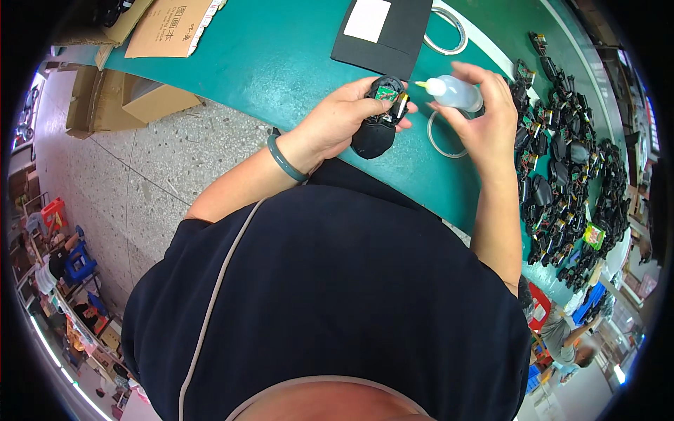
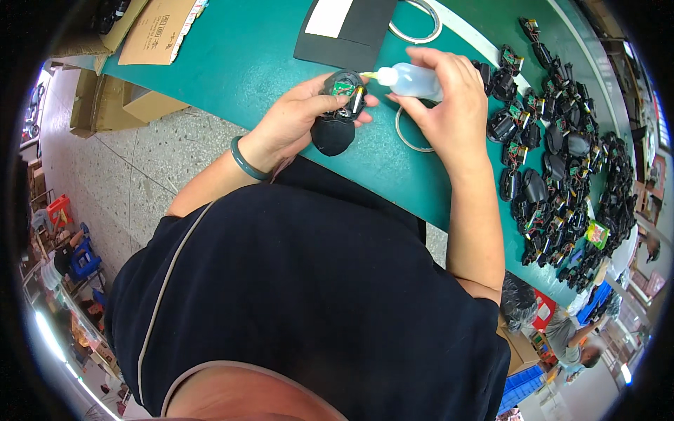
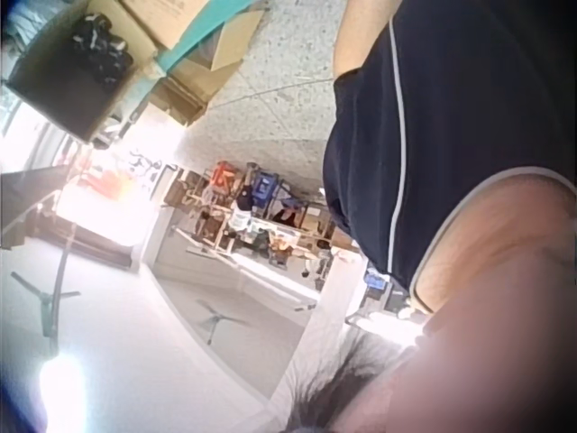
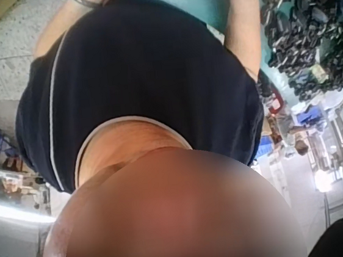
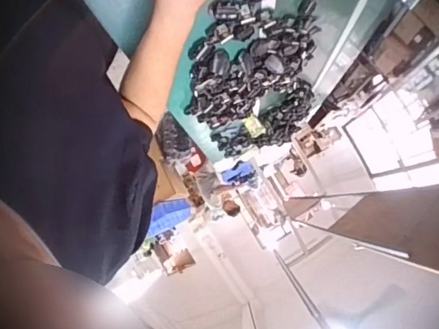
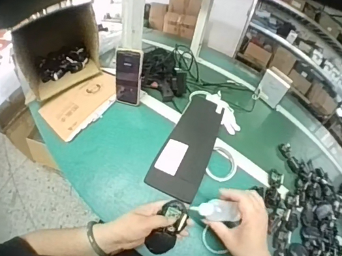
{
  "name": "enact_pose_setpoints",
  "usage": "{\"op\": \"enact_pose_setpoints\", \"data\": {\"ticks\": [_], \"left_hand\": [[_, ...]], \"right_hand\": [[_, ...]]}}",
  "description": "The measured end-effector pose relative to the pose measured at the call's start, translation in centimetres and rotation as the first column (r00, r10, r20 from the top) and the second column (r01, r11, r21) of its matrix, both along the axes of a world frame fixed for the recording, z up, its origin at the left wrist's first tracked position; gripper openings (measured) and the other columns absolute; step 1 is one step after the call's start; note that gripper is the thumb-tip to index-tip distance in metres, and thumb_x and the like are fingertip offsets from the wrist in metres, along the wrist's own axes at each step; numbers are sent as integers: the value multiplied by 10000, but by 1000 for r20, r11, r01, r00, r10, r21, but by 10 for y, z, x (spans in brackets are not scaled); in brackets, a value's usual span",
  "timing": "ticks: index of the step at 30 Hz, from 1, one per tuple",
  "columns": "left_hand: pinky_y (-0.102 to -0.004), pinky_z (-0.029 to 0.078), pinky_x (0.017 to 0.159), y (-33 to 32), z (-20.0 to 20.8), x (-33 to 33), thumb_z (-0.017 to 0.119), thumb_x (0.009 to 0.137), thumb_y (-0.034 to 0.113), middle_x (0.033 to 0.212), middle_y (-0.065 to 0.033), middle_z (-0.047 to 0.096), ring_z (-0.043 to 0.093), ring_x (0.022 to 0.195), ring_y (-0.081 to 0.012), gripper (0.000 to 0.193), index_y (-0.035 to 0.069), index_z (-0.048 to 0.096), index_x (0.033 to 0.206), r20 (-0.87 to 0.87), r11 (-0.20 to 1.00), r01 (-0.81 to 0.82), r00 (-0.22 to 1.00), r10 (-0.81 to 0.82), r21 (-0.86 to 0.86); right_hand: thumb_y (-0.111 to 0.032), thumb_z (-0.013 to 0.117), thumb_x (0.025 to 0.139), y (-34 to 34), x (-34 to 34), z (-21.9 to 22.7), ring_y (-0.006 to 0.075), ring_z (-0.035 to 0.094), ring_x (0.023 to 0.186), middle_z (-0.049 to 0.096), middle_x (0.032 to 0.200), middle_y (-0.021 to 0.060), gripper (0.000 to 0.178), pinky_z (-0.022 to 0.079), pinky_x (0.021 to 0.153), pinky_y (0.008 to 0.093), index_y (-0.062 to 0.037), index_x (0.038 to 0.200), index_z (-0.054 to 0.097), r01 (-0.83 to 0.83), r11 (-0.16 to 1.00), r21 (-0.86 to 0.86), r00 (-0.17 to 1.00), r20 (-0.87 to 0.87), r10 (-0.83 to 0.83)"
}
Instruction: The person assembles a small black electronic device by hand. They insert a small component into the device's internal circuitry, apply a liquid from a small bottle, and then wrap a white cable around the device's body.
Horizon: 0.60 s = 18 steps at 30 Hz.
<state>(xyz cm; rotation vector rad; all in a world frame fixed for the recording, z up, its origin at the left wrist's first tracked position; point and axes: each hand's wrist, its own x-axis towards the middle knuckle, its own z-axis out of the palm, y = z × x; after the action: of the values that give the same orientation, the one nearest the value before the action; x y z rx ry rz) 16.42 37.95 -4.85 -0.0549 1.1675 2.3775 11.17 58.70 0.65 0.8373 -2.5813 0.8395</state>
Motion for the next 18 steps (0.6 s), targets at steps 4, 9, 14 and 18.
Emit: {"op": "enact_pose_setpoints", "data": {"ticks": [4, 9, 14, 18], "left_hand": [[-312, 509, 890, -1, -2, -1, 484, 946, 97, 1138, -191, 614, 630, 999, -224, 385, -63, 432, 1292, -3, 1000, 8, 1000, -8, -2], [-312, 503, 886, -1, -2, 0, 491, 941, 91, 1131, -188, 618, 633, 980, -220, 389, -68, 427, 1290, -9, 1000, 6, 1000, -6, -16], [-315, 502, 884, 0, -3, 1, 495, 938, 83, 1125, -179, 621, 633, 979, -219, 370, -62, 447, 1275, -4, 1000, -3, 1000, 3, -20], [-314, 502, 882, 1, -2, 1, 492, 940, 83, 1121, -175, 623, 634, 978, -218, 356, -58, 460, 1265, -2, 999, -7, 1000, 7, -36]], "right_hand": [[-137, 807, 597, -3, -6, 4, 228, 589, 909, 637, 914, 20, 377, 410, 826, 366, -121, 936, 644, -87, 982, 166, 983, -148, 112], [-102, 781, 589, -8, -11, 3, 213, 579, 937, 628, 935, 8, 363, 392, 861, 375, -146, 924, 646, -88, 969, 232, 965, -223, 141], [-80, 758, 590, -4, -14, 1, 212, 577, 942, 627, 941, 1, 345, 389, 868, 376, -151, 910, 648, -53, 967, 250, 961, -251, 117], [-76, 747, 602, -2, -14, 0, 213, 574, 953, 625, 943, -4, 326, 386, 875, 376, -154, 903, 651, -37, 963, 267, 960, -260, 109]]}}
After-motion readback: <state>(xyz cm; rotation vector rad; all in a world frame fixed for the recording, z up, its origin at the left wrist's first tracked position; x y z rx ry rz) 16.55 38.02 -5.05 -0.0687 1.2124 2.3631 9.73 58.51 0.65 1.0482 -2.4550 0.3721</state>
